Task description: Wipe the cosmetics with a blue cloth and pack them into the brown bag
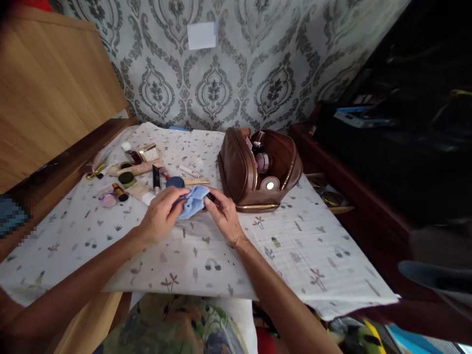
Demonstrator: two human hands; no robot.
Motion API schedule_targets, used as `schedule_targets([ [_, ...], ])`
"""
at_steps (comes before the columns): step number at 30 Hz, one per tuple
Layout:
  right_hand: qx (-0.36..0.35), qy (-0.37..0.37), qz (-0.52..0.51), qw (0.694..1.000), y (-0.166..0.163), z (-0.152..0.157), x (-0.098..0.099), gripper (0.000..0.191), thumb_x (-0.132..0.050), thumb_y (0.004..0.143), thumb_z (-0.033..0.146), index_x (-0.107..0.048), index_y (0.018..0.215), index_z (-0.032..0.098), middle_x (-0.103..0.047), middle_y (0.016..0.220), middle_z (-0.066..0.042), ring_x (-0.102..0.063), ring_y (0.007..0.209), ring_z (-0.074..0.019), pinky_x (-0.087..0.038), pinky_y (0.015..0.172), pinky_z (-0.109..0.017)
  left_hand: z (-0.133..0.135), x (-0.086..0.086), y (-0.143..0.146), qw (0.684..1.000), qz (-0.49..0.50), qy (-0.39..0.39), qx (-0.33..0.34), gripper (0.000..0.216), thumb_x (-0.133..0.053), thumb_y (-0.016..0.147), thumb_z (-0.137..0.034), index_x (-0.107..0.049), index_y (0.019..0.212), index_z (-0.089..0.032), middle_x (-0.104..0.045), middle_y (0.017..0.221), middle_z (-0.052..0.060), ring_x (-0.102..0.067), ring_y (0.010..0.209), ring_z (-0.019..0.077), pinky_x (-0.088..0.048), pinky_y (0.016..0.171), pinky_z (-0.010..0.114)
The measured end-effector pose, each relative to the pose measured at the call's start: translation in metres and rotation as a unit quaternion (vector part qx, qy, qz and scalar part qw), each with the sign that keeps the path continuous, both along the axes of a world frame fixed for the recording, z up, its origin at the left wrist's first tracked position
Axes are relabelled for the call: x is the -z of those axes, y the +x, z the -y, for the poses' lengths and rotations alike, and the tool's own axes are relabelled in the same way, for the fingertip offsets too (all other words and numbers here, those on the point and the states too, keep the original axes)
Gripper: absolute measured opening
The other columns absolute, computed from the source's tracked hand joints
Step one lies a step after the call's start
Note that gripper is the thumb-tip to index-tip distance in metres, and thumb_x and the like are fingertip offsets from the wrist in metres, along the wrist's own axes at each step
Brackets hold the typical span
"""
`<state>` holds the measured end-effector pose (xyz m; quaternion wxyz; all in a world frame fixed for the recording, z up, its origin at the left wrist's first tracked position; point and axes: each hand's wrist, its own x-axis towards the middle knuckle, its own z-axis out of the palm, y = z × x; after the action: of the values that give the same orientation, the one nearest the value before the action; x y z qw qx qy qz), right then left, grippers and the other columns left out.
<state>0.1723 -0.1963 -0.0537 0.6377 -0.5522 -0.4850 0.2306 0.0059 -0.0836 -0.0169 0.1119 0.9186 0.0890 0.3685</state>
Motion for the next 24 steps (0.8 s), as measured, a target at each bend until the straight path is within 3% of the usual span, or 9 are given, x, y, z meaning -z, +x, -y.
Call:
schedule_targets([
  [3, 0.017, 0.004, 0.015, 1.0, 0.001, 0.002, 0.0, 0.047, -0.062, 0.09, 0.061, -0.073, 0.116, 0.024, -0.072, 0.104, -0.005, -0.065, 0.091, -0.0215, -0.057, 0.083, -0.035, 0.009, 0.002, 0.012, 0.996, -0.028, 0.086, 0.009, 0.022, -0.04, 0.104, -0.02, -0.06, 0.115, -0.019, -0.063, 0.092, 0.006, -0.062, 0.089, 0.0194, -0.054, 0.078, 0.03],
  [7, 0.039, -0.021, -0.049, 0.998, 0.002, 0.001, 0.002, 0.048, -0.062, 0.089, 0.063, -0.07, 0.118, 0.025, -0.067, 0.097, -0.004, -0.062, 0.083, -0.0191, -0.059, 0.074, -0.034, 0.001, 0.022, 0.009, 0.986, -0.101, 0.132, -0.01, 0.024, -0.039, 0.103, -0.019, -0.063, 0.106, -0.02, -0.058, 0.089, 0.005, -0.059, 0.082, 0.0184, -0.051, 0.067, 0.027],
  [11, 0.049, -0.024, -0.091, 0.994, 0.004, -0.004, 0.006, 0.049, -0.067, 0.085, 0.062, -0.069, 0.117, 0.025, -0.064, 0.09, -0.004, -0.061, 0.08, -0.019, -0.062, 0.072, -0.035, -0.016, 0.038, -0.01, 0.986, -0.157, 0.057, -0.014, 0.025, -0.04, 0.101, -0.018, -0.065, 0.106, -0.021, -0.059, 0.093, 0.006, -0.061, 0.085, 0.019, -0.051, 0.069, 0.028],
  [15, 0.055, -0.023, -0.089, 0.994, 0.005, -0.005, 0.008, 0.047, -0.066, 0.087, 0.061, -0.069, 0.117, 0.025, -0.064, 0.092, -0.004, -0.061, 0.083, -0.0193, -0.063, 0.073, -0.035, -0.028, 0.04, -0.023, 0.984, -0.175, -0.031, -0.001, 0.024, -0.044, 0.097, -0.017, -0.065, 0.108, -0.023, -0.063, 0.097, 0.006, -0.063, 0.088, 0.0212, -0.05, 0.073, 0.031],
  [20, 0.02, -0.021, -0.072, 0.997, 0.004, -0.001, 0.006, 0.051, -0.061, 0.092, 0.06, -0.066, 0.13, 0.027, -0.068, 0.118, -0.007, -0.065, 0.1, -0.0228, -0.062, 0.077, -0.037, -0.03, 0.03, -0.023, 0.982, -0.12, -0.148, -0.005, 0.017, -0.047, 0.095, -0.017, -0.062, 0.102, -0.022, -0.066, 0.097, 0.004, -0.064, 0.084, 0.0186, -0.05, 0.074, 0.03],
  [24, -0.037, -0.013, 0.005, 0.999, 0.001, 0.003, 0.004, 0.049, -0.052, 0.098, 0.055, -0.061, 0.139, 0.029, -0.068, 0.127, -0.008, -0.064, 0.115, -0.0251, -0.054, 0.097, -0.044, -0.026, 0.013, -0.012, 0.976, -0.04, -0.215, -0.008, 0.013, -0.049, 0.095, -0.02, -0.06, 0.102, -0.021, -0.067, 0.093, 0.003, -0.063, 0.083, 0.0164, -0.05, 0.071, 0.027],
])
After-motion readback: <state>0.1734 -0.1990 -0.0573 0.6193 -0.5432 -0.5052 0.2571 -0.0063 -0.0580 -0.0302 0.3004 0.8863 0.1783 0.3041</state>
